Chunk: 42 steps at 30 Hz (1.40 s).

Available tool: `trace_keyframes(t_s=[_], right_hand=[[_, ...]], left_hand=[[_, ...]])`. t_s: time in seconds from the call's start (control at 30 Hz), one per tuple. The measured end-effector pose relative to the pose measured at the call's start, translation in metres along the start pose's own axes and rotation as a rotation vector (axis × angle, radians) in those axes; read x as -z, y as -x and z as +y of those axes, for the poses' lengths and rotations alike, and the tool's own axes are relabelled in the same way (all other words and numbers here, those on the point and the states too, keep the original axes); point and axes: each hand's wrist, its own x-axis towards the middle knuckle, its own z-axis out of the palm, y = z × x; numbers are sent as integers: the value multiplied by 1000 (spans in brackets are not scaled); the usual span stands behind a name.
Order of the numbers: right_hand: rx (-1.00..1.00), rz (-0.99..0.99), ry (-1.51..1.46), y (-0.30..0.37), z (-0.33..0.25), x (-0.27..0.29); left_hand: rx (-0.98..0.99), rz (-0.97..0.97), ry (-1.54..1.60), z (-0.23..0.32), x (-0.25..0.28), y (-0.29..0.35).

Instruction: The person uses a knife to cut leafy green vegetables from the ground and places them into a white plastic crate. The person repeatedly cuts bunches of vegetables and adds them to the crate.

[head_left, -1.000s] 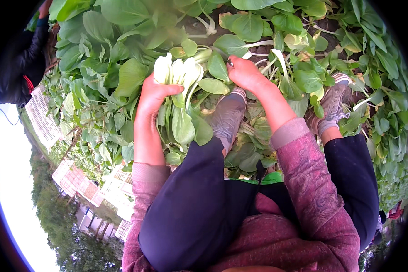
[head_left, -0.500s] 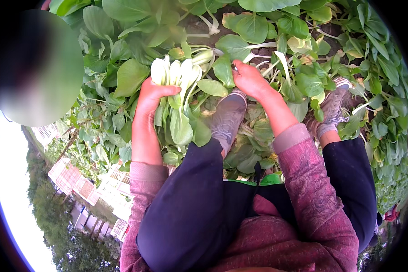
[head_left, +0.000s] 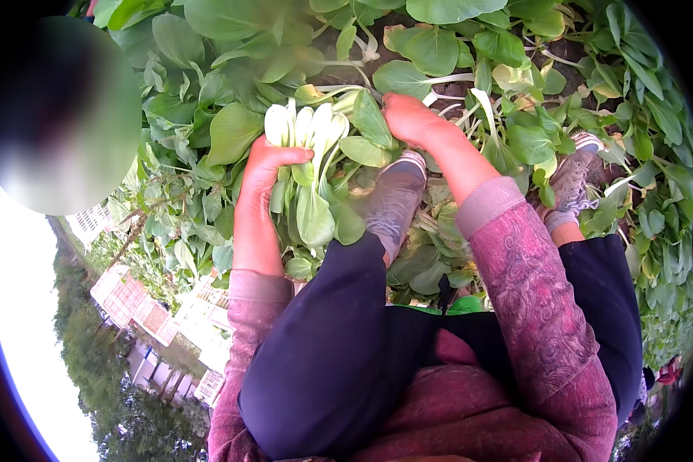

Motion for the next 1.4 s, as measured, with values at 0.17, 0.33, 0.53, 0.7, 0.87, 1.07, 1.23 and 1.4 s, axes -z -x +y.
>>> trace_keyframes(t_s=[0.17,0.33,0.53,0.7,0.87,1.07,1.23,1.4], right_hand=[[19,46,-18,8,1,-2],[8,2,116,7,4,-8],[95,263,-592,52,14,-3],[219,86,-1317,81,-26,19],[527,51,-1326,117,-69,30],[519,78,-1099,175,-140,45],[582,125,-717,232,-204,49],[608,-47,-458,303,-274,2]], left_hand=[[55,-12,16,-5,6,-1],[29,-47,127,-12,22,0],[-41,-82,257,-4,17,24],[-180,-171,279,12,10,49],[-265,-143,188,28,16,88],[-567,-229,368,62,27,170],[-841,-46,386,71,69,259],[-939,365,243,56,85,330]])
